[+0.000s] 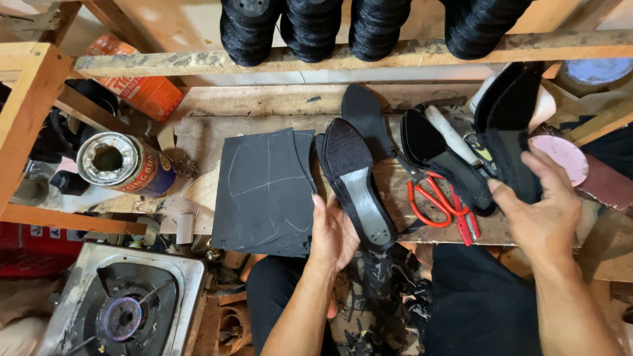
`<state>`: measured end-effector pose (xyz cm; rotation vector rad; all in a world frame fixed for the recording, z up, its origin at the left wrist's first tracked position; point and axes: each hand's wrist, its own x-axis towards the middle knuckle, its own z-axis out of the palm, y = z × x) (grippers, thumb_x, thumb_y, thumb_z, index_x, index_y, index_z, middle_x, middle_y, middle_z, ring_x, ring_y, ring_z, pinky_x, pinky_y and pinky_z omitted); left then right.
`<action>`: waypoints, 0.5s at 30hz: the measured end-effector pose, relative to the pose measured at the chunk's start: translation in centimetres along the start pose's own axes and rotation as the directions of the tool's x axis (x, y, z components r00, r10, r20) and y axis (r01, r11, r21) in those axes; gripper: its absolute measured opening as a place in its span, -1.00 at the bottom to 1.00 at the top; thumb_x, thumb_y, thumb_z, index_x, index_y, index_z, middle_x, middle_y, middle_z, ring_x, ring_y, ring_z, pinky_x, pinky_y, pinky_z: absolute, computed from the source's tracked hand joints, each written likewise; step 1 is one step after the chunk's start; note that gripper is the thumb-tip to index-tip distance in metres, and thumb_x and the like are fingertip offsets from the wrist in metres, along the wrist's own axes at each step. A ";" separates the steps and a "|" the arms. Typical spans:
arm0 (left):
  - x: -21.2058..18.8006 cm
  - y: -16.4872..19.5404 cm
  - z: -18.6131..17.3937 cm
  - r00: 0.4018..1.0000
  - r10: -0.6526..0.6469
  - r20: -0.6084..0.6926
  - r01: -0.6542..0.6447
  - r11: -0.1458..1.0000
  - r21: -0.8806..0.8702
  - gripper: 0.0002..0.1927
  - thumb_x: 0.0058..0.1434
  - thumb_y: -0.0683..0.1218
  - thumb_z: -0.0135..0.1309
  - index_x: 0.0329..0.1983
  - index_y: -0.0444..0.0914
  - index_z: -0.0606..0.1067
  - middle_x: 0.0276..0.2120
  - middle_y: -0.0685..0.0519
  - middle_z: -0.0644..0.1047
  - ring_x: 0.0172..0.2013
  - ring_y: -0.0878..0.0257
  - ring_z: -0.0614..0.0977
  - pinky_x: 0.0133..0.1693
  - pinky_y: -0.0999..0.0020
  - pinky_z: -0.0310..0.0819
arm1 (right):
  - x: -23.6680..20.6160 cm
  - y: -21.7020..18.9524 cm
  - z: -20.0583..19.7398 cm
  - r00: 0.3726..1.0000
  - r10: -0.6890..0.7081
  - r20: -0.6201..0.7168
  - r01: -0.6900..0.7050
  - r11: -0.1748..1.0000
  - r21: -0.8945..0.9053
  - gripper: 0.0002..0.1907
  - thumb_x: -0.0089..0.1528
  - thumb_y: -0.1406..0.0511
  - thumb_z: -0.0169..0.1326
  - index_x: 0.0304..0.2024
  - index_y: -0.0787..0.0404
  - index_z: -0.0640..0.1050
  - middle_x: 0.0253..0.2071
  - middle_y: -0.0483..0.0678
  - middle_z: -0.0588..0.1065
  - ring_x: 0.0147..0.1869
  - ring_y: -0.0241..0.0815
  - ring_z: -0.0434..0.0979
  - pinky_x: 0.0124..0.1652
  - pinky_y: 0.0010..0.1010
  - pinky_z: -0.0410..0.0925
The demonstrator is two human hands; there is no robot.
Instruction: The person cuts black insole material into shoe shapes using red-handled scissors, following a white outline. After cutting, the person stacks the finished insoles and compares them to existing insoles on a shelf.
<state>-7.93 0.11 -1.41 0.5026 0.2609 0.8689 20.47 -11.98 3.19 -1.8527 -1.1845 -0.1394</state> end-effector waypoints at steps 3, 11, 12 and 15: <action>0.0 0.0 0.1 1.000 0.011 0.022 -0.011 1.000 -0.008 -0.01 0.34 0.47 -0.31 0.57 -0.30 -0.06 0.37 -0.25 0.30 0.31 -0.04 0.43 0.27 -0.04 0.38 | -1.0 -1.9 0.5 0.998 -0.013 0.056 0.010 0.999 0.041 -0.49 0.18 0.31 0.33 0.15 0.37 0.54 0.32 0.15 0.46 0.43 0.02 0.47 0.40 -0.25 0.28; -0.3 0.1 0.3 1.000 -0.002 -0.004 0.002 0.999 0.039 -0.01 0.34 0.49 -0.34 0.54 -0.31 0.03 0.27 -0.30 0.39 0.25 -0.08 0.48 0.23 -0.05 0.42 | -5.9 -7.2 4.7 0.945 -0.142 0.294 0.131 0.990 0.057 -0.43 0.03 0.30 0.33 0.08 0.34 0.55 0.29 0.17 0.44 0.28 0.05 0.49 0.21 -0.25 0.34; -0.3 0.1 0.4 1.000 0.005 0.005 -0.006 0.999 0.034 -0.02 0.35 0.49 -0.34 0.55 -0.31 0.03 0.26 -0.30 0.39 0.25 -0.09 0.48 0.24 -0.05 0.42 | -6.0 -7.4 4.8 0.946 -0.156 0.285 0.146 0.988 0.055 -0.43 0.02 0.31 0.33 0.08 0.35 0.55 0.29 0.18 0.44 0.28 0.07 0.49 0.21 -0.25 0.34; -0.2 0.1 0.5 1.000 0.008 0.005 -0.008 1.000 0.022 -0.02 0.35 0.49 -0.33 0.55 -0.30 0.03 0.27 -0.30 0.37 0.25 -0.09 0.47 0.25 -0.06 0.39 | -5.5 -7.5 4.4 0.966 -0.106 0.237 0.084 0.991 0.100 -0.45 0.05 0.33 0.32 0.09 0.35 0.55 0.30 0.17 0.44 0.28 0.05 0.51 0.20 -0.27 0.37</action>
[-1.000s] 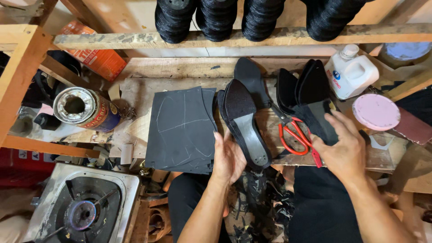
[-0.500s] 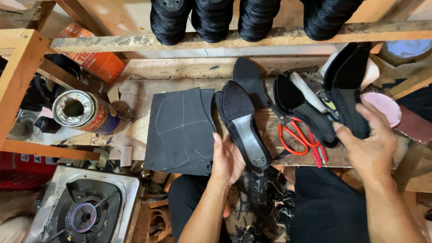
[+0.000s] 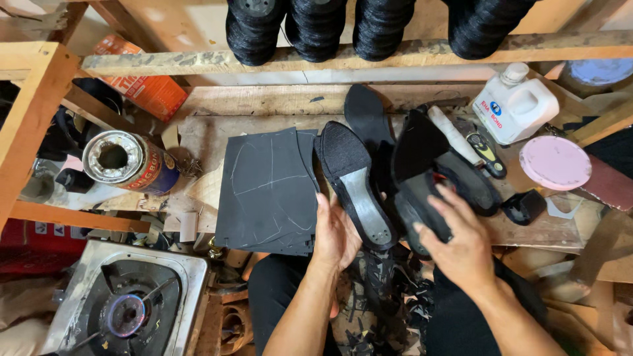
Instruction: The person cuts black insole material into shoe shapes using red-handled scissors, following a white outline. After cutting, the person stacks the finished insoles and compares them to existing insoles on a shelf.
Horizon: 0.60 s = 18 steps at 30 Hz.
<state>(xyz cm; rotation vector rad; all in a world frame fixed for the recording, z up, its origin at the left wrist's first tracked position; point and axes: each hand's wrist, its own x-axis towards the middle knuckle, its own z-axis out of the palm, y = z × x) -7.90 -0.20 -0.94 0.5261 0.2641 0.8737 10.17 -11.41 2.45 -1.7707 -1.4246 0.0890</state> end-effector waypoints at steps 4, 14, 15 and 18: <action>0.2 -0.2 0.2 1.000 0.030 0.009 -0.030 0.999 -0.033 -0.05 0.34 0.46 -0.28 0.56 -0.27 0.01 0.34 -0.23 0.32 0.29 -0.08 0.44 0.30 -0.07 0.33 | 0.4 -0.7 -1.2 0.997 0.040 -0.072 -0.038 0.999 0.027 -0.47 0.09 0.36 0.31 0.10 0.38 0.54 0.30 0.16 0.46 0.31 0.05 0.53 0.24 -0.26 0.36; 0.0 -0.1 0.5 0.997 0.079 0.017 -0.080 0.997 0.017 -0.09 0.37 0.42 -0.24 0.55 -0.24 -0.04 0.42 -0.20 0.16 0.39 -0.09 0.28 0.35 -0.04 0.21 | 0.5 -5.5 4.6 0.983 -0.178 -0.035 0.179 0.984 0.013 -0.45 0.01 0.33 0.36 0.02 0.43 0.54 0.26 0.30 0.40 0.29 0.25 0.45 0.21 -0.15 0.33; 0.0 -0.1 0.6 0.997 0.079 0.023 -0.079 0.997 0.024 -0.10 0.38 0.41 -0.24 0.55 -0.24 -0.04 0.40 -0.21 0.16 0.38 -0.10 0.27 0.34 -0.06 0.20 | 0.7 -5.5 4.9 0.989 -0.149 -0.027 0.149 0.988 0.024 -0.46 0.01 0.33 0.36 0.02 0.42 0.55 0.26 0.28 0.40 0.28 0.23 0.45 0.21 -0.17 0.34; 0.1 0.1 0.9 0.995 0.097 0.038 -0.097 0.995 0.001 -0.08 0.38 0.42 -0.22 0.55 -0.26 -0.05 0.42 -0.21 0.15 0.39 -0.10 0.26 0.38 -0.06 0.17 | 1.1 -4.6 4.8 0.999 -0.030 -0.013 0.032 0.992 0.119 -0.51 0.05 0.34 0.34 0.02 0.37 0.57 0.28 0.16 0.43 0.27 0.06 0.50 0.21 -0.25 0.37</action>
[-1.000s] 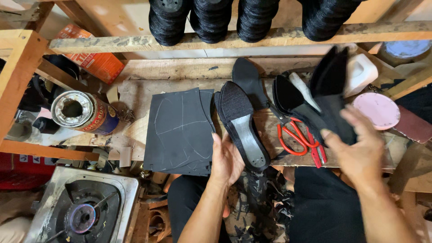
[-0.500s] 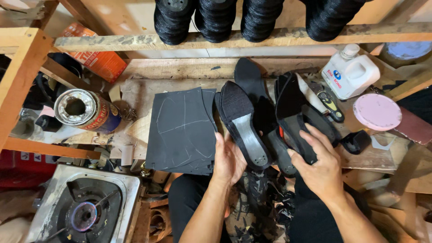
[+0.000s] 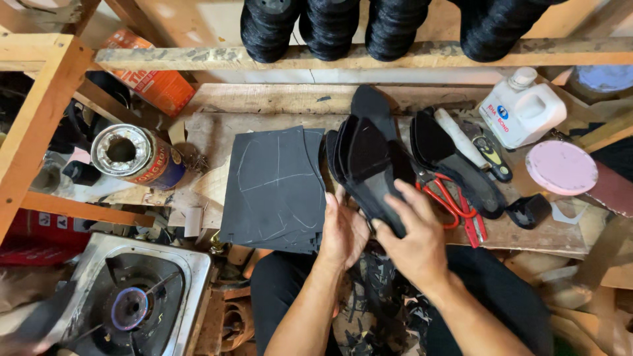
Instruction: The person cuts black insole material into shoe shapes using red-handled scissors, following a white outline. After cutting, the person stacks the finished insoles and compares them to existing insoles on a shelf.
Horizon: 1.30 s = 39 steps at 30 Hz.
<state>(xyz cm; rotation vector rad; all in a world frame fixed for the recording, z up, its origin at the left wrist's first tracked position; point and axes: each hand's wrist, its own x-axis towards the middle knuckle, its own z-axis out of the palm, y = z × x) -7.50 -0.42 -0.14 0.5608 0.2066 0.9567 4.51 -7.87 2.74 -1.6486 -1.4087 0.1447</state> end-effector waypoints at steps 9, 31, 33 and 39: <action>0.2 0.1 0.4 1.000 0.008 -0.009 -0.008 1.000 -0.020 -0.05 0.35 0.42 -0.23 0.56 -0.27 -0.06 0.47 -0.16 0.14 0.46 -0.03 0.21 0.41 -0.04 0.14 | 1.0 2.0 -4.6 0.978 0.131 -0.161 -0.067 0.934 0.350 -0.62 0.19 0.49 0.25 0.06 0.43 0.53 0.34 0.13 0.39 0.39 -0.08 0.43 0.37 -0.30 0.31; -0.4 -0.2 -0.9 0.999 -0.039 -0.034 0.037 0.997 -0.064 -0.12 0.39 0.45 -0.35 0.52 -0.25 0.06 0.36 -0.26 0.30 0.33 -0.08 0.40 0.33 -0.02 0.30 | -1.5 -2.1 -0.8 0.979 -0.198 -0.039 0.195 0.978 -0.070 -0.61 0.08 0.40 0.31 -0.05 0.40 0.56 0.22 0.20 0.42 0.22 0.14 0.52 0.19 -0.19 0.39; -0.5 -0.1 -1.0 0.999 -0.031 -0.024 0.030 0.999 -0.045 -0.11 0.42 0.45 -0.35 0.54 -0.27 0.09 0.36 -0.30 0.29 0.32 -0.10 0.39 0.33 0.00 0.29 | -1.5 -2.4 0.1 0.970 -0.242 0.028 0.244 0.955 -0.170 -0.52 0.00 0.35 0.34 -0.04 0.43 0.57 0.18 0.26 0.42 0.17 0.23 0.49 0.13 -0.12 0.36; -0.2 -0.3 -0.7 1.000 -0.014 -0.028 0.011 0.996 -0.093 -0.13 0.37 0.43 -0.37 0.54 -0.22 0.06 0.42 -0.13 0.27 0.39 0.00 0.35 0.38 0.04 0.27 | -0.7 -0.6 -1.0 0.999 -0.034 0.033 0.032 0.999 0.042 -0.51 0.01 0.38 0.33 0.00 0.37 0.59 0.20 0.14 0.45 0.22 0.06 0.50 0.20 -0.22 0.36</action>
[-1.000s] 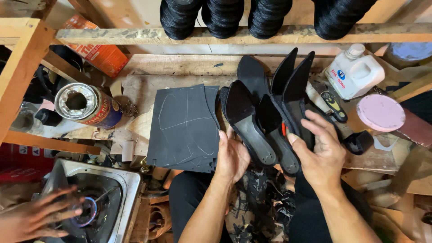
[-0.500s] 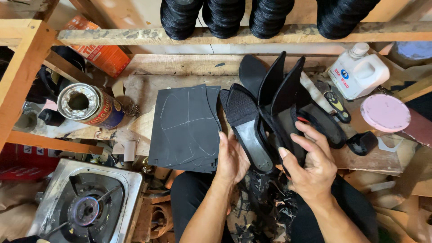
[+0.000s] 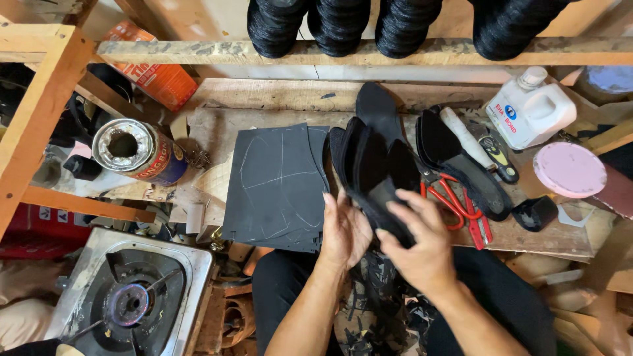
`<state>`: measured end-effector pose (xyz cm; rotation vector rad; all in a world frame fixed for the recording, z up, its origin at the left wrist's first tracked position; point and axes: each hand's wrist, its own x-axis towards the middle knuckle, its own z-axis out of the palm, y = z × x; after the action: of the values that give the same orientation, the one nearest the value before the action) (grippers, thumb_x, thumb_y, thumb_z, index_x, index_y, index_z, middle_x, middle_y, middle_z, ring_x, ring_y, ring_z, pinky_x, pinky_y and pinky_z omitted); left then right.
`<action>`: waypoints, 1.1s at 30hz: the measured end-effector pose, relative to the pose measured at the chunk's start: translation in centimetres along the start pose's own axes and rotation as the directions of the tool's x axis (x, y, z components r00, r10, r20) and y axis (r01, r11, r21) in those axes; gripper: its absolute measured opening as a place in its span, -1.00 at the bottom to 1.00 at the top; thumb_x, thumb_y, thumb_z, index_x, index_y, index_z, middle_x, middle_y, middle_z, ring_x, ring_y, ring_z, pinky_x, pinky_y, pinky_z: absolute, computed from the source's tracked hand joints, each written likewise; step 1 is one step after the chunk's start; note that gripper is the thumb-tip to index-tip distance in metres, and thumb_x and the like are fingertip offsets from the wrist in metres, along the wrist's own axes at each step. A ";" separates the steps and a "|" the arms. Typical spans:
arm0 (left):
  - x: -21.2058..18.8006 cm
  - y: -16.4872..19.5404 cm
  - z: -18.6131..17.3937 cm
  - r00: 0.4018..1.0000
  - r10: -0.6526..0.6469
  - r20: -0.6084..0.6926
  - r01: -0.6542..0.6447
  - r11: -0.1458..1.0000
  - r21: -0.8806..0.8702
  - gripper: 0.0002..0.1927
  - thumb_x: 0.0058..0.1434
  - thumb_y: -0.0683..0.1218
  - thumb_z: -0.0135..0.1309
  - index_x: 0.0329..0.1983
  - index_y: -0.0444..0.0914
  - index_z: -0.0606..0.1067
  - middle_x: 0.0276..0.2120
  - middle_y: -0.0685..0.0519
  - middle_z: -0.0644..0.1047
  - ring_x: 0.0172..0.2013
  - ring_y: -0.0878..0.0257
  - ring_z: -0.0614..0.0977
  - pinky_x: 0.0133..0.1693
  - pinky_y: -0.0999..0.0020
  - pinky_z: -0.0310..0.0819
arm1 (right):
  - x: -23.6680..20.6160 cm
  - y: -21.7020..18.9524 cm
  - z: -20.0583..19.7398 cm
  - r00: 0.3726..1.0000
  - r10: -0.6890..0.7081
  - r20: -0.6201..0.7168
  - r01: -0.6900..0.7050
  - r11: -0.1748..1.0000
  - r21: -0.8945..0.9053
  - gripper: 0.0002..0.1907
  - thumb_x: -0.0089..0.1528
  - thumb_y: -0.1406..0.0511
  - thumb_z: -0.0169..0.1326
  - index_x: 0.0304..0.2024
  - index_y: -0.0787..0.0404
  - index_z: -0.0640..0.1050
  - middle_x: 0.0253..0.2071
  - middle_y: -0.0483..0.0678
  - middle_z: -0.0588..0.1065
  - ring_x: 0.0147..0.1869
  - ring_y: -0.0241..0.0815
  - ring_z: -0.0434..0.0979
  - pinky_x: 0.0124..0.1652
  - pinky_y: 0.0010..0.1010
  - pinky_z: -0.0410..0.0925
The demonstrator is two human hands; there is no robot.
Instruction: The person cuts black insole material into shoe shapes using red-handled scissors, following a white outline. After cutting, the person stacks the finished insoles and compares them to existing insoles on a shelf.
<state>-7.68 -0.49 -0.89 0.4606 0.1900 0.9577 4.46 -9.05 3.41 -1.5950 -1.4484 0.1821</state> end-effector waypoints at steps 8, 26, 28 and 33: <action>0.0 0.2 -0.1 0.997 -0.027 0.072 0.027 1.000 -0.009 -0.02 0.34 0.50 -0.33 0.61 -0.18 -0.12 0.45 -0.22 0.17 0.34 -0.15 0.37 0.26 -0.08 0.39 | 1.0 2.2 -4.2 0.963 0.162 -0.215 -0.097 0.954 0.284 -0.55 0.16 0.49 0.27 0.11 0.41 0.52 0.31 0.09 0.38 0.37 -0.10 0.42 0.35 -0.30 0.33; 0.0 -0.2 -1.0 0.999 -0.020 0.040 0.020 1.000 0.011 -0.02 0.35 0.48 -0.27 0.59 -0.19 -0.14 0.48 -0.20 0.10 0.38 -0.09 0.31 0.31 -0.06 0.29 | 0.2 -0.2 1.9 0.996 -0.078 -0.034 0.068 0.973 -0.221 -0.48 0.00 0.33 0.36 0.01 0.36 0.59 0.20 0.17 0.43 0.22 0.17 0.47 0.16 -0.16 0.35; 0.1 -0.4 -1.2 0.997 -0.007 0.074 0.007 1.000 0.000 0.00 0.39 0.48 -0.28 0.63 -0.21 -0.17 0.47 -0.24 0.10 0.36 -0.10 0.31 0.28 -0.06 0.29 | 0.7 0.5 1.3 0.999 -0.011 -0.051 0.006 0.995 -0.097 -0.47 -0.01 0.34 0.37 0.01 0.35 0.58 0.20 0.13 0.43 0.24 0.10 0.48 0.18 -0.20 0.36; 0.2 -0.8 -1.5 1.000 -0.012 0.019 0.012 1.000 -0.012 -0.02 0.31 0.49 -0.29 0.59 -0.08 -0.23 0.45 -0.23 0.13 0.33 -0.14 0.34 0.31 -0.06 0.28 | 1.4 1.9 -1.5 0.989 0.109 -0.100 -0.102 0.992 0.073 -0.47 0.02 0.36 0.39 0.05 0.31 0.58 0.23 0.06 0.45 0.30 -0.02 0.46 0.26 -0.23 0.33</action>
<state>-7.49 -0.27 -2.57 0.4564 0.1695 0.9419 7.19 -8.39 3.60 -1.6031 -1.2669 0.2044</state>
